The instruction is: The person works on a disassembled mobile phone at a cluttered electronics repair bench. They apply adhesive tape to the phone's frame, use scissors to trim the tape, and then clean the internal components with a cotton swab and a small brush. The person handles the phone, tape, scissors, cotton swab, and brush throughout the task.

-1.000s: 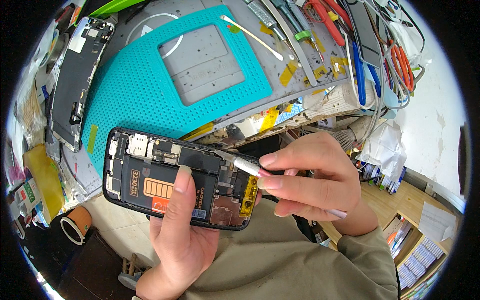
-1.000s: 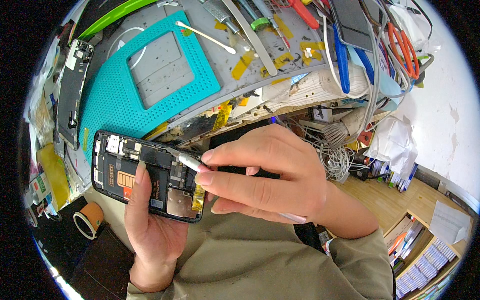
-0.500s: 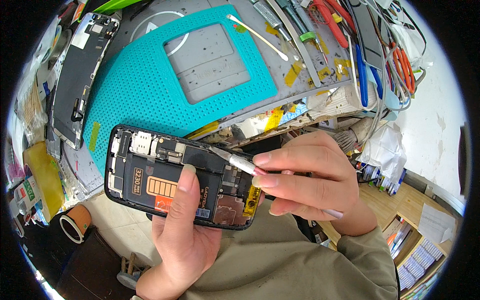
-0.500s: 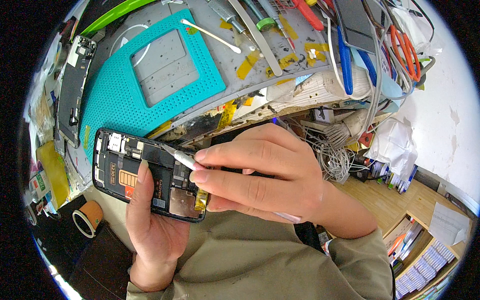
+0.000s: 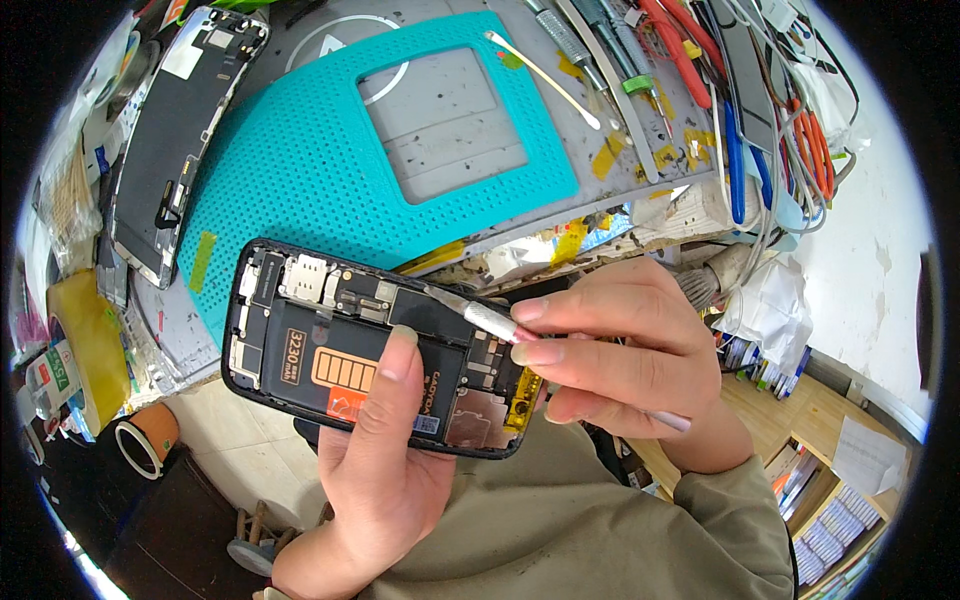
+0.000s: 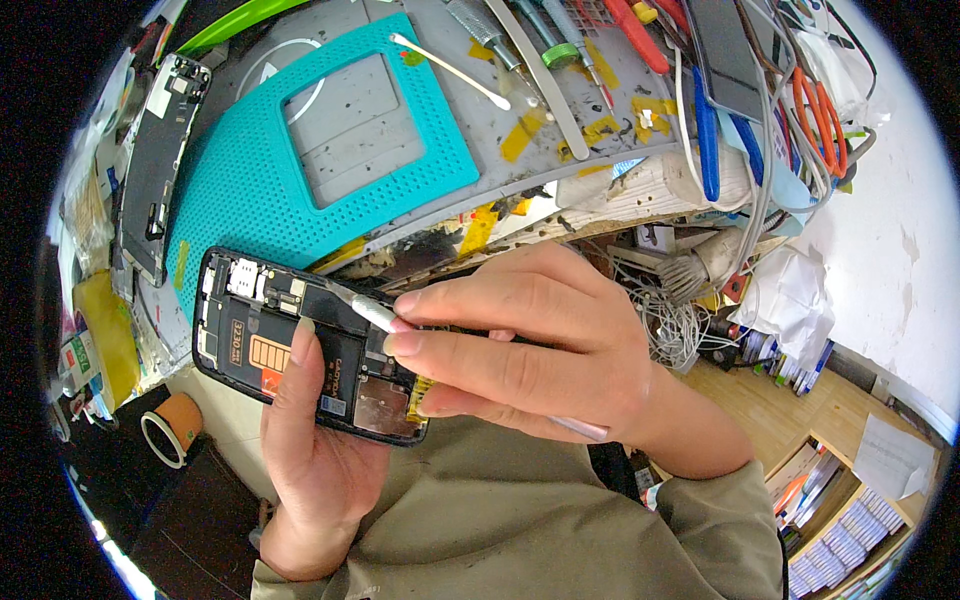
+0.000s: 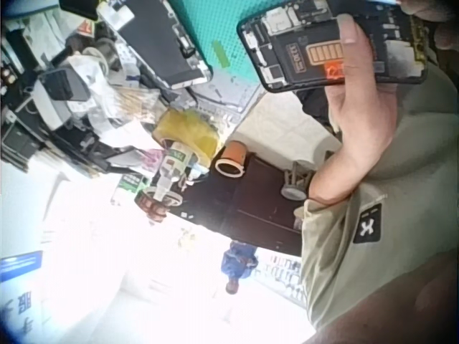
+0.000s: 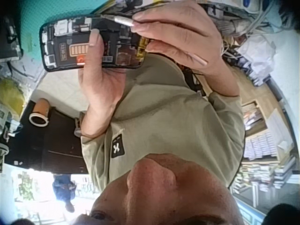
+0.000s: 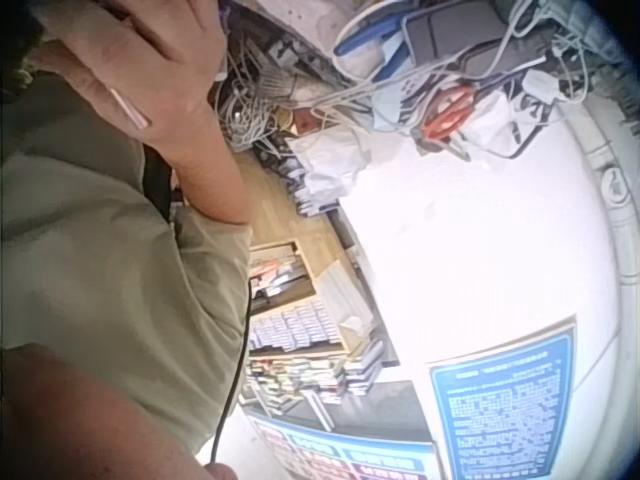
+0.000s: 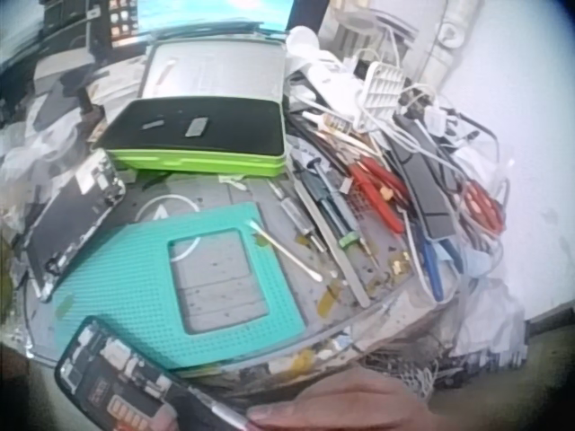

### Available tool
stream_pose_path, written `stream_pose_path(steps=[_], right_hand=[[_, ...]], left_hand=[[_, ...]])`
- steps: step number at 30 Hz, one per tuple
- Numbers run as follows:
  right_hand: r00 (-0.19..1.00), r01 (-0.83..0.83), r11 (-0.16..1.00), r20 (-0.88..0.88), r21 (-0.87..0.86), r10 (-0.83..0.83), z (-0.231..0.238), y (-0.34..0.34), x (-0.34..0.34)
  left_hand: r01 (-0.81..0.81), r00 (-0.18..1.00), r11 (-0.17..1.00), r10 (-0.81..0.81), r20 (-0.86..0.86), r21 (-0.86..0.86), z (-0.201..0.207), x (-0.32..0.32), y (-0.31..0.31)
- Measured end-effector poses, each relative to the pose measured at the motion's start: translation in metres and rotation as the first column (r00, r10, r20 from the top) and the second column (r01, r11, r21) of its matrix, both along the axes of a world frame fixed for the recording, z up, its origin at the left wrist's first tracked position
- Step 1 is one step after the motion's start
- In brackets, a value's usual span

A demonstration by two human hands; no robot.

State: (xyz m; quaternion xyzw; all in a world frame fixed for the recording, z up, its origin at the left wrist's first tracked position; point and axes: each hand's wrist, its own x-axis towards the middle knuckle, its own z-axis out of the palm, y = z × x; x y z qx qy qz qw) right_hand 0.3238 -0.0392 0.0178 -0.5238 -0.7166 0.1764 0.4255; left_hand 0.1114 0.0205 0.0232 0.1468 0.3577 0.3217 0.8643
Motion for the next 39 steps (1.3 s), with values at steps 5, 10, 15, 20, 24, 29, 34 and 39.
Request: stream_pose_path(steps=[5, 10, 15, 20, 24, 29, 34, 39], right_hand=[[1.000, 0.007, 1.000, 0.004, -0.002, -0.007, 0.002, 0.003, -0.002], [1.000, -0.002, 1.000, 0.008, -0.016, 0.002, 0.005, 0.008, -0.004], [1.000, -0.008, 1.000, 0.028, -0.019, 0.008, 0.008, 0.013, -0.006], [1.000, 0.005, 1.000, 0.022, -0.001, -0.005, 0.004, 0.017, -0.010], [0.998, -0.006, 1.000, 0.056, 0.009, 0.005, 0.005, 0.020, -0.011], [0.997, -0.025, 0.999, 0.079, 0.020, 0.023, 0.003, 0.024, -0.010], [0.996, -0.020, 0.999, 0.083, 0.031, 0.018, 0.003, 0.026, -0.011], [0.995, -0.031, 0.997, 0.101, 0.066, 0.024, -0.002, 0.029, -0.011]], left_hand=[[-0.005, 1.000, 1.000, 0.005, -0.023, -0.018, -0.001, 0.000, -0.001], [-0.020, 0.998, 1.000, 0.020, -0.066, 0.001, -0.006, 0.001, -0.003], [-0.047, 0.996, 0.999, 0.048, -0.072, 0.007, -0.006, 0.002, -0.004], [-0.061, 0.998, 0.998, 0.061, -0.009, 0.020, -0.006, 0.002, -0.004], [-0.055, 0.998, 0.998, 0.055, 0.006, -0.001, -0.003, 0.002, -0.003], [-0.053, 0.998, 0.999, 0.053, -0.016, -0.002, -0.004, 0.002, -0.003], [-0.028, 0.999, 1.000, 0.028, -0.017, 0.008, -0.001, 0.002, -0.002], [-0.010, 1.000, 1.000, 0.010, 0.003, 0.013, 0.000, 0.001, -0.002]])
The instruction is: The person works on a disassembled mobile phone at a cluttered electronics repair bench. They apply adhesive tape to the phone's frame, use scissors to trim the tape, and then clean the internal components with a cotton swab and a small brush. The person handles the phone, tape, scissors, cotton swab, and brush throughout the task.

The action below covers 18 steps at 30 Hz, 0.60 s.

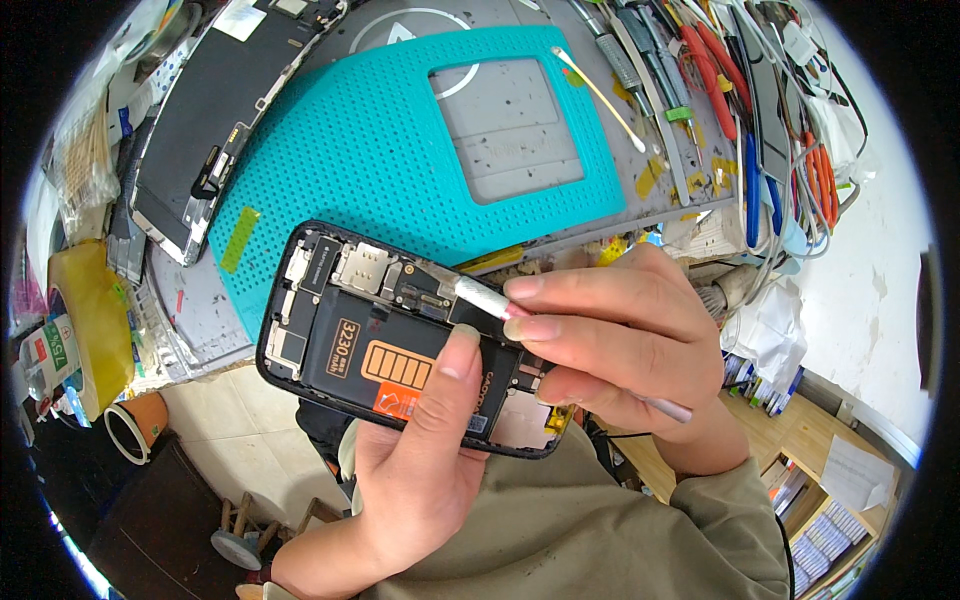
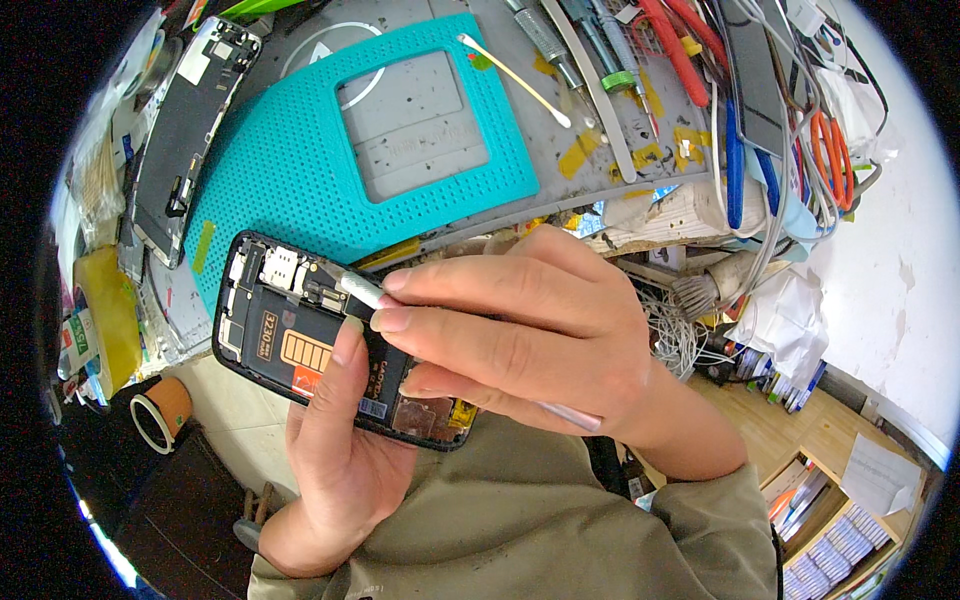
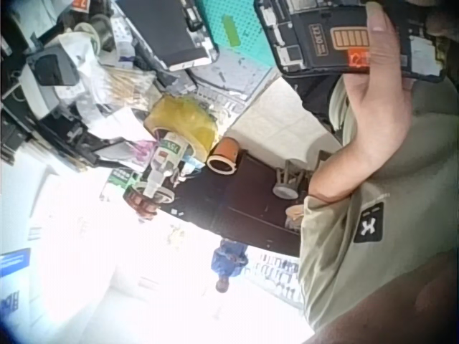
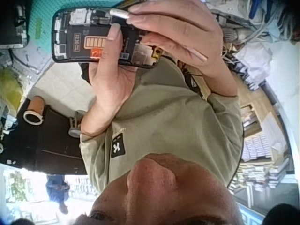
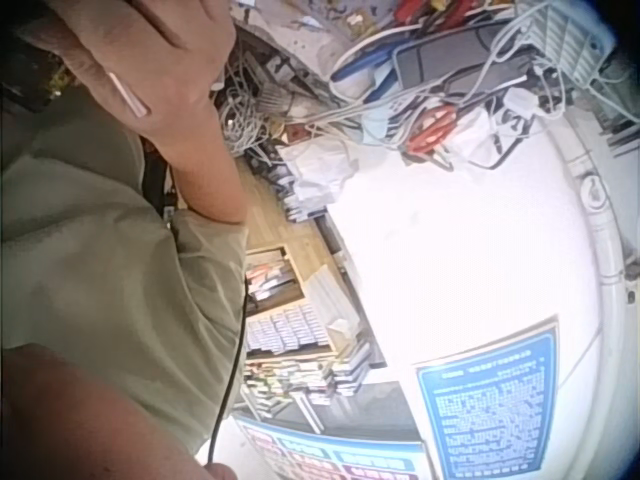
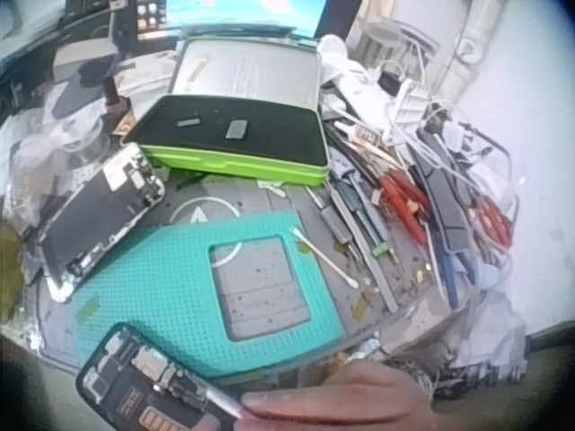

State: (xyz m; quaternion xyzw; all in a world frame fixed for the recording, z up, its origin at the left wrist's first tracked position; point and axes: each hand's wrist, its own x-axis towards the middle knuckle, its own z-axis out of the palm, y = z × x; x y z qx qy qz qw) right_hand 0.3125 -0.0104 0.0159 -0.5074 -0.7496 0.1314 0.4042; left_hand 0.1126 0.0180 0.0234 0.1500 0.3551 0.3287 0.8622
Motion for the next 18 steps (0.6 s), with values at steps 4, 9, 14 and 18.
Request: stream_pose_path(steps=[4, 9, 14, 18], right_hand=[[1.000, 0.001, 1.000, 0.020, 0.000, -0.001, 0.0005, 0.0018, -0.0008], [0.999, -0.001, 1.000, 0.043, -0.018, 0.002, 0.0039, 0.0038, -0.0010], [0.998, -0.007, 1.000, 0.066, -0.013, 0.007, 0.0066, 0.0069, -0.0013], [0.997, -0.009, 1.000, 0.076, 0.008, 0.009, 0.0048, 0.0095, -0.0018]], left_hand=[[-0.024, 0.999, 1.000, 0.024, -0.023, 0.005, -0.0023, 0.0007, -0.0009], [-0.027, 0.999, 1.000, 0.027, -0.019, -0.003, -0.0029, -0.0003, -0.0017], [-0.003, 1.000, 1.000, 0.003, -0.003, -0.009, 0.0010, -0.0012, -0.0001], [-0.008, 1.000, 1.000, 0.008, 0.010, -0.001, -0.0008, -0.0010, -0.0008]])
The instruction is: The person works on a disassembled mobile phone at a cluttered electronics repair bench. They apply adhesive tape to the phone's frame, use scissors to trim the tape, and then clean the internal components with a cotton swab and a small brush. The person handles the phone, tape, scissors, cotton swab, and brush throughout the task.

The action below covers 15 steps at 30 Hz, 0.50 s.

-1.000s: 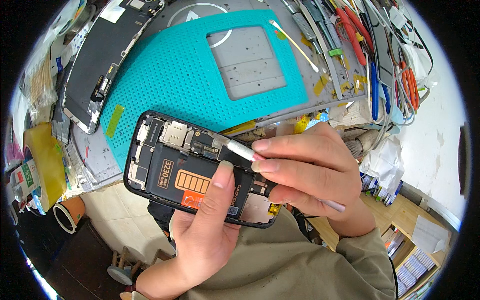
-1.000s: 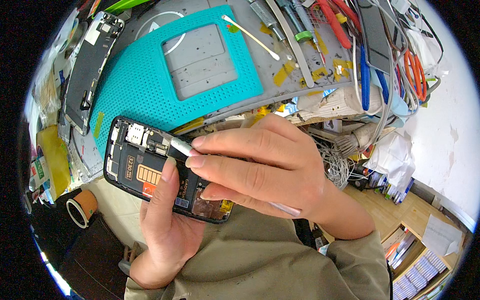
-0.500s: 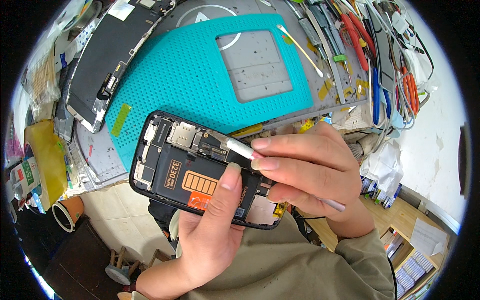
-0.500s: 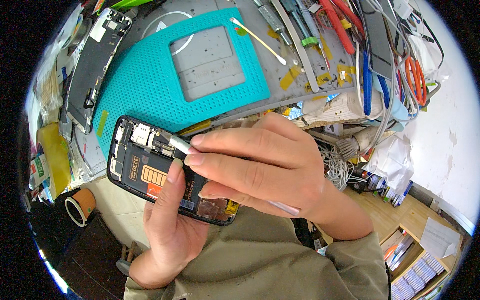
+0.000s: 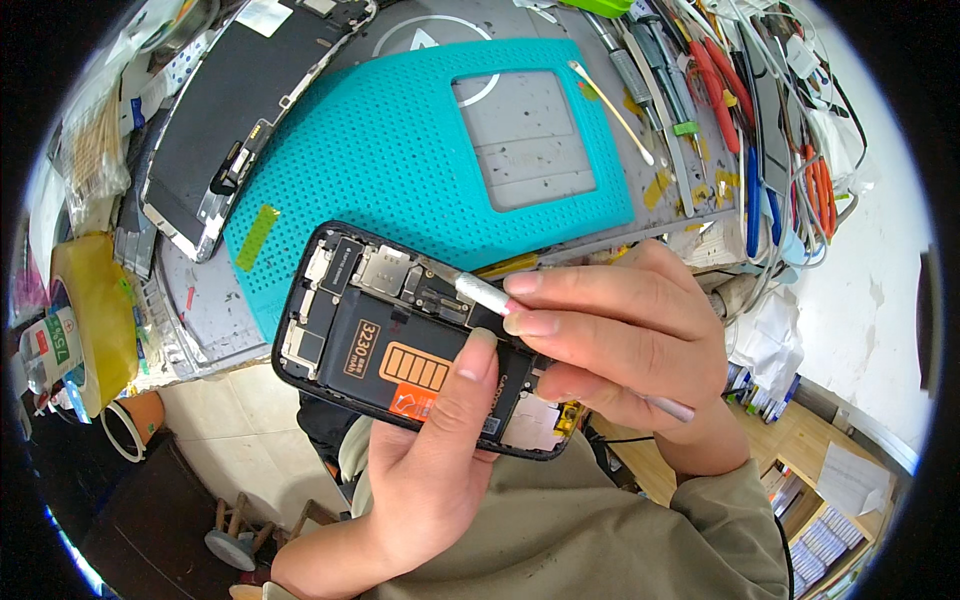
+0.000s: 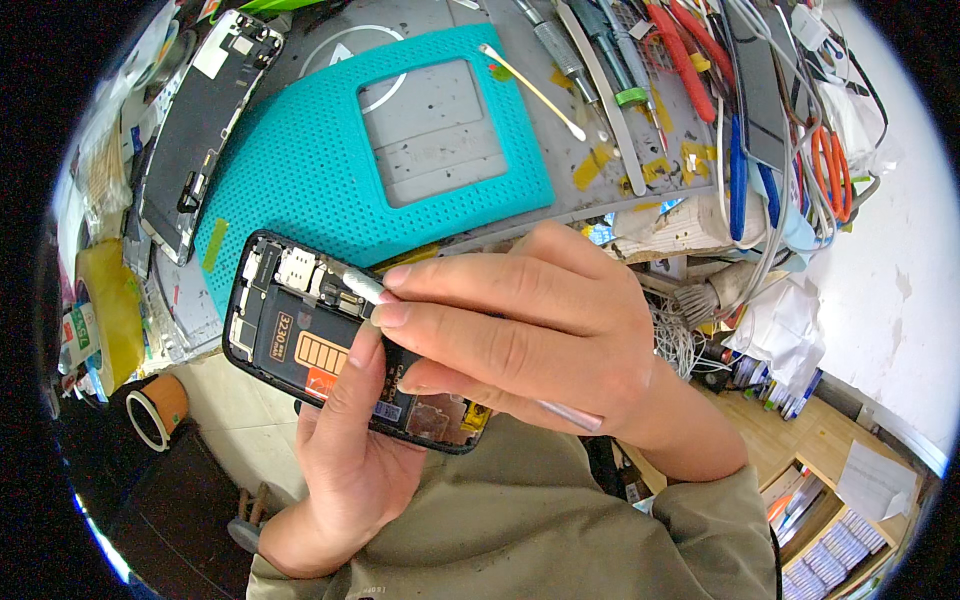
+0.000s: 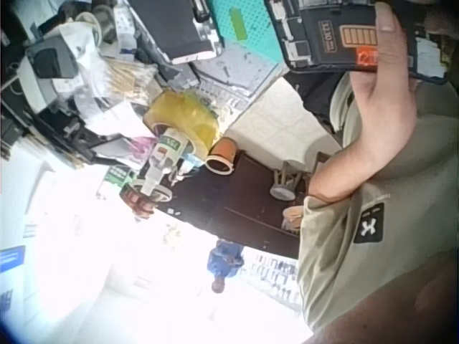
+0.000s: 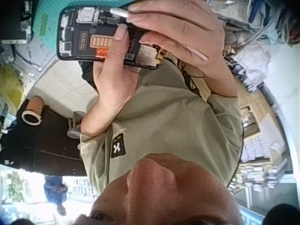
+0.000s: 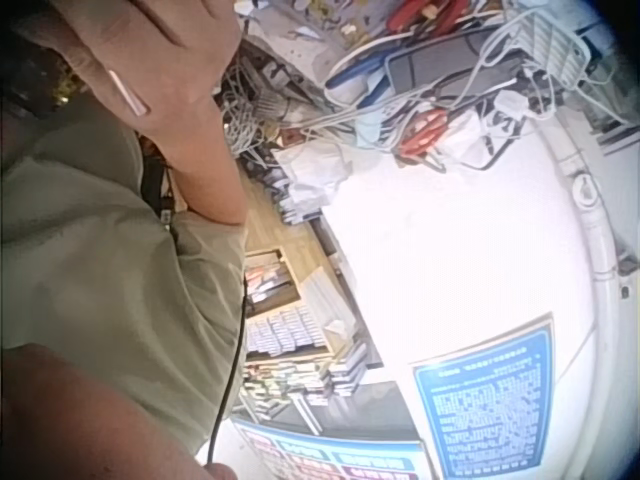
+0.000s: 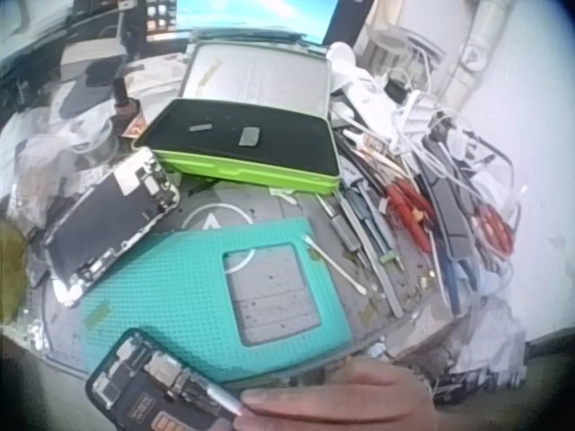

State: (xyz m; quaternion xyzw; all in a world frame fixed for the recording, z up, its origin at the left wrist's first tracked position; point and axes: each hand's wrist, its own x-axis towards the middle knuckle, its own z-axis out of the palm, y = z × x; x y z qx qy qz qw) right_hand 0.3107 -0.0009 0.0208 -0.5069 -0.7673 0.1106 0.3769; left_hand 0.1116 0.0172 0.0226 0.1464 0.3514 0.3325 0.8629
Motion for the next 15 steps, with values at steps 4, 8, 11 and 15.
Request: stream_pose_path(steps=[4, 8, 11, 15], right_hand=[[1.000, -0.007, 1.000, 0.013, -0.012, 0.007, 0.003, 0.002, 0.000], [0.999, -0.014, 0.999, 0.043, -0.030, 0.015, 0.007, 0.004, 0.000], [0.999, -0.030, 1.000, 0.027, -0.001, 0.030, 0.004, 0.007, -0.001], [1.000, -0.025, 1.000, 0.002, 0.004, 0.025, 0.008, 0.011, -0.002]], left_hand=[[-0.006, 1.000, 1.000, 0.006, 0.021, 0.020, -0.001, -0.001, -0.001], [0.005, 1.000, 0.999, -0.005, -0.024, 0.034, 0.001, 0.001, 0.001], [0.049, 0.999, 0.999, -0.048, -0.019, 0.015, 0.001, -0.003, 0.002], [0.051, 0.999, 0.999, -0.051, -0.011, 0.001, 0.001, -0.003, 0.001]])
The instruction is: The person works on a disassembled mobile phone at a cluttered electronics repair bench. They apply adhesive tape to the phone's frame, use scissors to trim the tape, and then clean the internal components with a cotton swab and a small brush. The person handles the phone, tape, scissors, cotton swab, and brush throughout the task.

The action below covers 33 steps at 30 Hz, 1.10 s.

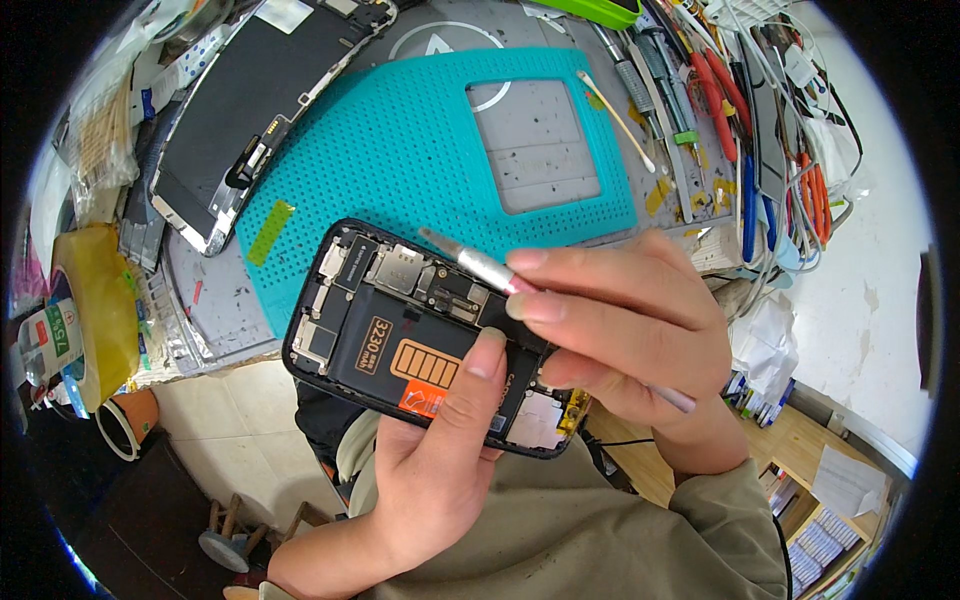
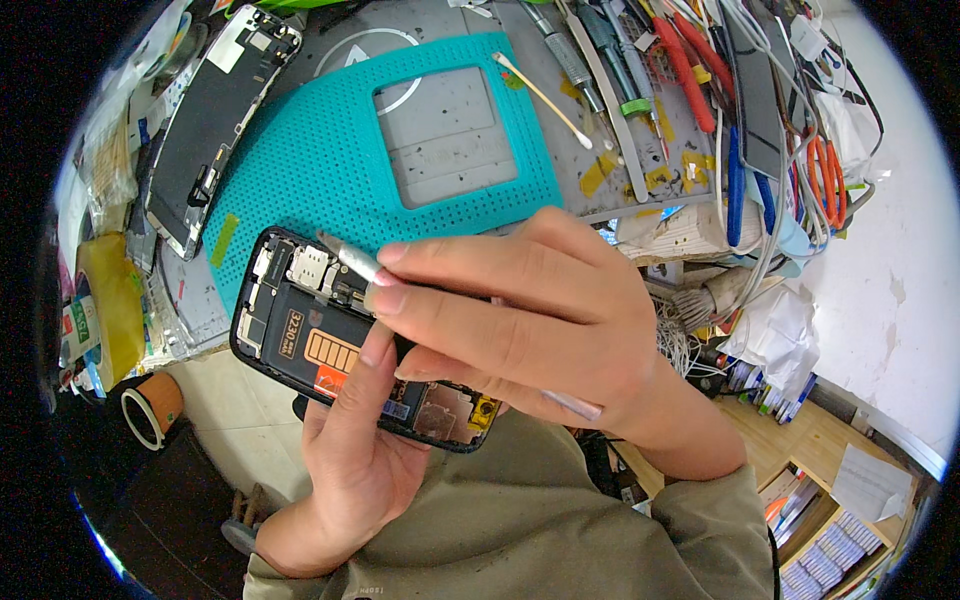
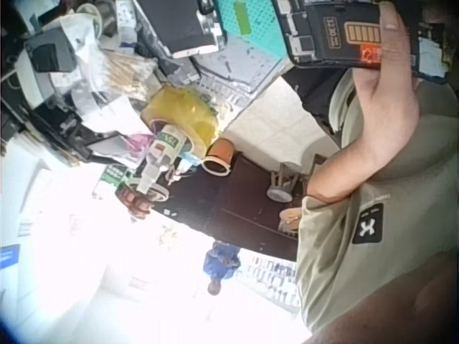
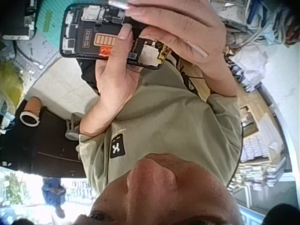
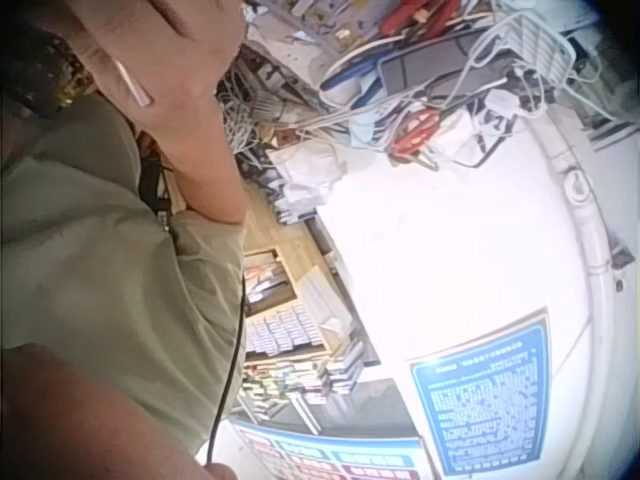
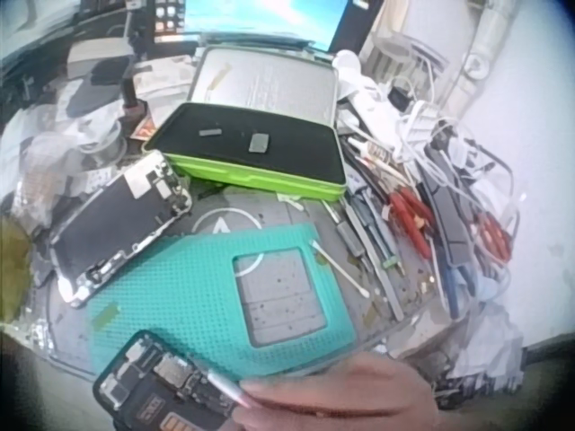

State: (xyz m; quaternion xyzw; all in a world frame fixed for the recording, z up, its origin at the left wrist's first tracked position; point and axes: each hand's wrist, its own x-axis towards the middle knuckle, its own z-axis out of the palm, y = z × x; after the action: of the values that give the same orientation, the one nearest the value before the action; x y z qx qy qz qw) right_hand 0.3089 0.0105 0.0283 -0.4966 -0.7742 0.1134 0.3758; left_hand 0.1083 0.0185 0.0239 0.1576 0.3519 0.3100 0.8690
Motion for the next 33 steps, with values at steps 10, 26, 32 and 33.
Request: stream_pose_path(steps=[10, 26, 32, 33], right_hand=[[0.975, 0.220, 0.972, 0.025, 0.079, -0.222, 0.004, -0.005, 0.020], [0.911, 0.216, 0.958, 0.314, 0.187, -0.267, -0.007, -0.035, 0.030], [0.934, 0.165, 0.985, 0.313, 0.046, -0.171, 0.022, -0.048, 0.035], [0.940, 0.181, 0.982, 0.287, 0.045, -0.186, 0.026, -0.050, 0.034]], left_hand=[[0.056, 0.994, 0.996, -0.062, -0.087, -0.072, 0.008, 0.006, 0.005], [0.076, 0.988, 0.996, -0.081, -0.128, -0.045, 0.007, 0.007, 0.005], [0.099, 0.985, 0.995, -0.099, -0.141, -0.009, 0.009, 0.007, 0.005], [0.095, 0.987, 0.995, -0.092, -0.129, 0.011, 0.009, 0.006, 0.004]])
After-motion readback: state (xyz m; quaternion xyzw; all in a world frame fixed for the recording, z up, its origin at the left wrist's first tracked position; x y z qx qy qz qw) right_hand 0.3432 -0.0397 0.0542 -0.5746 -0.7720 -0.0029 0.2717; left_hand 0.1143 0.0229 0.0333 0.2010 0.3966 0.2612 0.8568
